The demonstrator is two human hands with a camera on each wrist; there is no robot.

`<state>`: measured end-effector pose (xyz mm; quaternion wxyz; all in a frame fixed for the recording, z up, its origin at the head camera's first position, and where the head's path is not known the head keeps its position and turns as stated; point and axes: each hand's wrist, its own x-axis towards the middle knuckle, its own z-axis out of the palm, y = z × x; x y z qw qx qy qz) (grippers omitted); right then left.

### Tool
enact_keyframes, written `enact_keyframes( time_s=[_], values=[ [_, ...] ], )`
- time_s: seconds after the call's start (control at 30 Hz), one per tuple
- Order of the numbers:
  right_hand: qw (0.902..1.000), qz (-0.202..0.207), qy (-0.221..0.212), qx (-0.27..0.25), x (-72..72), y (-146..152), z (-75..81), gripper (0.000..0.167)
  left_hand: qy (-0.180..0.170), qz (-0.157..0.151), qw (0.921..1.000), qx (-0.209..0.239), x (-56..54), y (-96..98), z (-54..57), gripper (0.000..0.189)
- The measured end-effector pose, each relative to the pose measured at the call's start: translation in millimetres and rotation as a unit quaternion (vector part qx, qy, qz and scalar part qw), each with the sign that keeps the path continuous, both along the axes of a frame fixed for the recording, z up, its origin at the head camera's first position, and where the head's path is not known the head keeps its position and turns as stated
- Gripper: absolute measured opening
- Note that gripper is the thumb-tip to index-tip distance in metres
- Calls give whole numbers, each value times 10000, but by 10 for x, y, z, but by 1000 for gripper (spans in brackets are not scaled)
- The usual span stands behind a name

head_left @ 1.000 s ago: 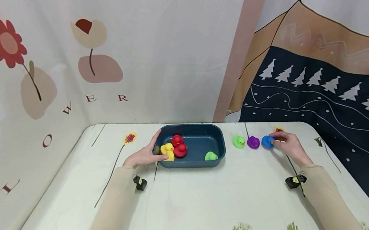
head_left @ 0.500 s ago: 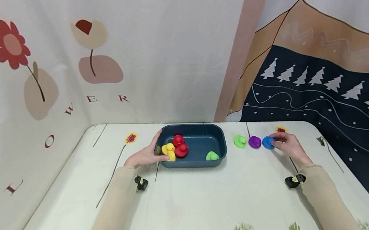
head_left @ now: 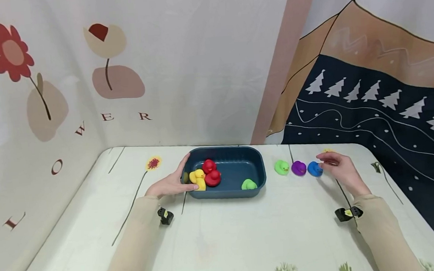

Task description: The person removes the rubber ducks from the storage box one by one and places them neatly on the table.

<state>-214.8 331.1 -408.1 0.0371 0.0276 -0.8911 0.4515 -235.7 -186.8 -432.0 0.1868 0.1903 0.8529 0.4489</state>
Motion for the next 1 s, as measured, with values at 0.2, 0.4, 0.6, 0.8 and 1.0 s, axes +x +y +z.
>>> enact_keyframes(
  time_s=[0.2, 0.4, 0.6, 0.8, 1.0],
  values=[
    [9988, 218, 416, -147, 30, -137, 51, 31, 17, 6, 10000, 5, -4, 13, 3, 113],
    [9975, 477, 395, -329, 28, -291, 44, 30, 17, 16, 10000, 6, 13, 7, 13, 113],
    [9950, 786, 304, -535, 15, -458, 11, 28, 12, 17, 10000, 9, 19, 2, 6, 113],
    [9913, 1048, 295, -742, 19, -627, -11, 27, 0, 24, 10000, 15, 10, 2, 0, 114],
    [9914, 1091, 68, -721, 19, -791, -9, 28, -6, 3, 10000, 34, 7, -3, 2, 114]
  ],
)
